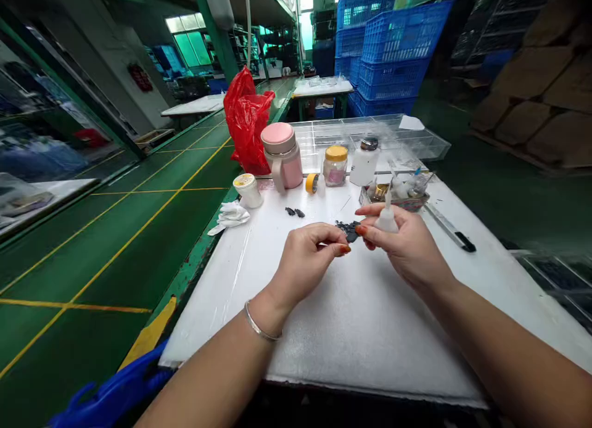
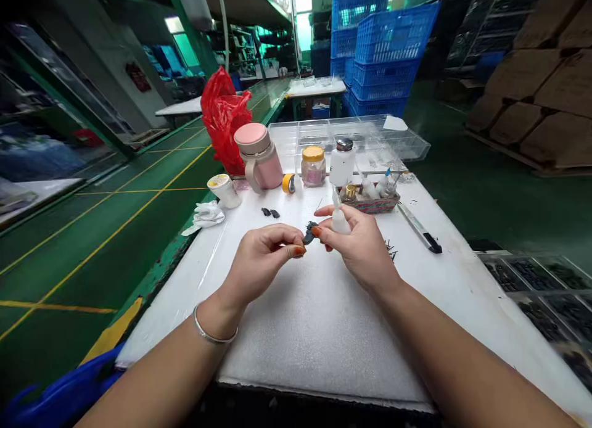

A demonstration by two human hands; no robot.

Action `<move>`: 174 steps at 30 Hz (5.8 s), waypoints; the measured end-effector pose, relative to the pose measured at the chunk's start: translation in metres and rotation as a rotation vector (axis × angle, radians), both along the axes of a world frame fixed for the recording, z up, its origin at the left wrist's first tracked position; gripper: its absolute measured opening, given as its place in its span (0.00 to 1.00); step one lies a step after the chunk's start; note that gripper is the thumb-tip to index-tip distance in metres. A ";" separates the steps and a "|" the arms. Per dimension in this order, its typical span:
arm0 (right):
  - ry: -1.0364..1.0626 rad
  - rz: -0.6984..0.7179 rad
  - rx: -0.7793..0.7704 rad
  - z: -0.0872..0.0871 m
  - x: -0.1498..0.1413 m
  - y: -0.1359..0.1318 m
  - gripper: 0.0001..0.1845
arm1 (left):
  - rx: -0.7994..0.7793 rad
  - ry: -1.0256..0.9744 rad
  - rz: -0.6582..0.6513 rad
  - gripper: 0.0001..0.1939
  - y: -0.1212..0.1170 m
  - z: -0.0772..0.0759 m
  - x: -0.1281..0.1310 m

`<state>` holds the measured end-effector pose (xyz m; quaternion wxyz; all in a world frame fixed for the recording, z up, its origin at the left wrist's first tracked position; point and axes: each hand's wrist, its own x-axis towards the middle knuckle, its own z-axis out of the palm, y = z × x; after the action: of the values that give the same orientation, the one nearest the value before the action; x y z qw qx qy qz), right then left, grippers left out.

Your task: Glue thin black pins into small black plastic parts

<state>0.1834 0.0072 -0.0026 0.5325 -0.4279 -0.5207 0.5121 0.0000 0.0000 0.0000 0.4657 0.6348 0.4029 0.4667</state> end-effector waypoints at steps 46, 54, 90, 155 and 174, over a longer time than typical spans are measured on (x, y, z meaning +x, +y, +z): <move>-0.210 0.230 0.192 0.029 -0.007 -0.028 0.06 | -0.563 -0.773 -0.354 0.19 -0.003 -0.002 0.004; -0.263 0.195 0.222 0.032 -0.007 -0.032 0.09 | -0.557 -0.676 -0.251 0.27 -0.004 0.000 0.008; -0.388 0.038 0.200 0.023 -0.003 -0.020 0.11 | -0.385 -0.502 0.028 0.13 0.008 -0.003 -0.002; -0.361 0.047 0.166 0.026 -0.005 -0.024 0.10 | -0.574 -0.794 -0.261 0.11 0.003 -0.014 0.002; -0.466 0.019 0.184 0.030 -0.004 -0.025 0.10 | -0.505 -0.644 -0.132 0.15 0.009 -0.011 -0.001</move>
<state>0.1789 -0.0182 0.0278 0.4301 -0.4790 -0.6779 0.3550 -0.0009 0.0094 -0.0113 0.7379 0.3468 0.2969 0.4971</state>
